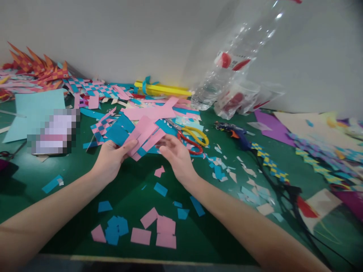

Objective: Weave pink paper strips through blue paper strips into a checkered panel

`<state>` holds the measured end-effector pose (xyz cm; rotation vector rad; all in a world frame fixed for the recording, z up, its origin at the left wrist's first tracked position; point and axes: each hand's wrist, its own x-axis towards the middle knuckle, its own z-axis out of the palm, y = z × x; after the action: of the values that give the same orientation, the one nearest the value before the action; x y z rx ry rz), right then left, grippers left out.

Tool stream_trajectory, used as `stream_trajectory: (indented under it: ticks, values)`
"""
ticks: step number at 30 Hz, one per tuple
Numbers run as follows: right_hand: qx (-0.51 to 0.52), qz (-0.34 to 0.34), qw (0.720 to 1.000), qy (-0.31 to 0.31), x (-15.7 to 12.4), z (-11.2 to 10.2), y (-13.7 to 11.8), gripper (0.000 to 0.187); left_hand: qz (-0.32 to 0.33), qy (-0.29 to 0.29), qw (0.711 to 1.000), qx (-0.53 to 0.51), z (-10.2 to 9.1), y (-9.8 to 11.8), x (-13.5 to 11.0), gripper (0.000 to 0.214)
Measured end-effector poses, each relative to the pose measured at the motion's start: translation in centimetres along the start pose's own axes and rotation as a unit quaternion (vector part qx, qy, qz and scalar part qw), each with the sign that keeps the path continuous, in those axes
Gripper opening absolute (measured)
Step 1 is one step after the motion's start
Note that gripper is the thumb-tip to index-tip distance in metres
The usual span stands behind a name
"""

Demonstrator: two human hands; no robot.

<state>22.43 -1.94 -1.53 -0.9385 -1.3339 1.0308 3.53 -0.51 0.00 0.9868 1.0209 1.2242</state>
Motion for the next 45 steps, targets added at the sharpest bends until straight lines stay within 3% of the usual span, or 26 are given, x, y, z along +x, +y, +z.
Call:
stream_trajectory:
  ticks: [4, 9, 14, 22, 26, 32, 39, 45]
  values:
    - [-0.002, 0.057, 0.998, -0.015, -0.9, 1.4, -0.7, 0.039, -0.027, 0.002, 0.999, -0.048, 0.5, -0.1, -0.4, 0.024]
    - [-0.084, 0.054, 0.995, 0.014, -1.4, 1.5, -1.0, 0.026, -0.016, -0.032, 0.999, -0.019, 0.5, -0.1, -1.0, 0.020]
    - [-0.123, 0.049, 0.991, 0.031, -1.2, 1.2, -0.8, 0.027, -0.008, -0.053, 0.998, 0.036, 0.1, -0.3, -1.0, 0.018]
    - [-0.153, 0.035, 0.987, 0.020, -1.3, 1.2, -0.9, 0.029, -0.003, -0.049, 0.999, 0.022, 0.1, -0.2, -0.8, 0.018]
    - [-0.186, -0.004, 0.982, 0.021, -1.1, 0.8, -0.8, 0.022, 0.018, -0.021, 1.000, -0.010, 0.0, 0.2, -0.5, 0.019]
    - [-0.230, -0.059, 0.971, 0.000, -0.9, 0.6, -0.9, 0.016, -0.003, 0.008, 0.998, -0.057, -0.1, 0.6, 0.0, 0.026]
    - [-0.257, -0.053, 0.964, -0.042, -1.1, 0.8, -0.8, 0.022, -0.038, 0.013, 0.996, -0.082, 0.2, 0.6, -0.3, 0.029]
    - [-0.224, -0.032, 0.974, -0.022, -1.4, 0.9, -1.3, 0.019, -0.059, 0.053, 0.993, -0.091, 0.1, 0.5, -0.1, 0.031]
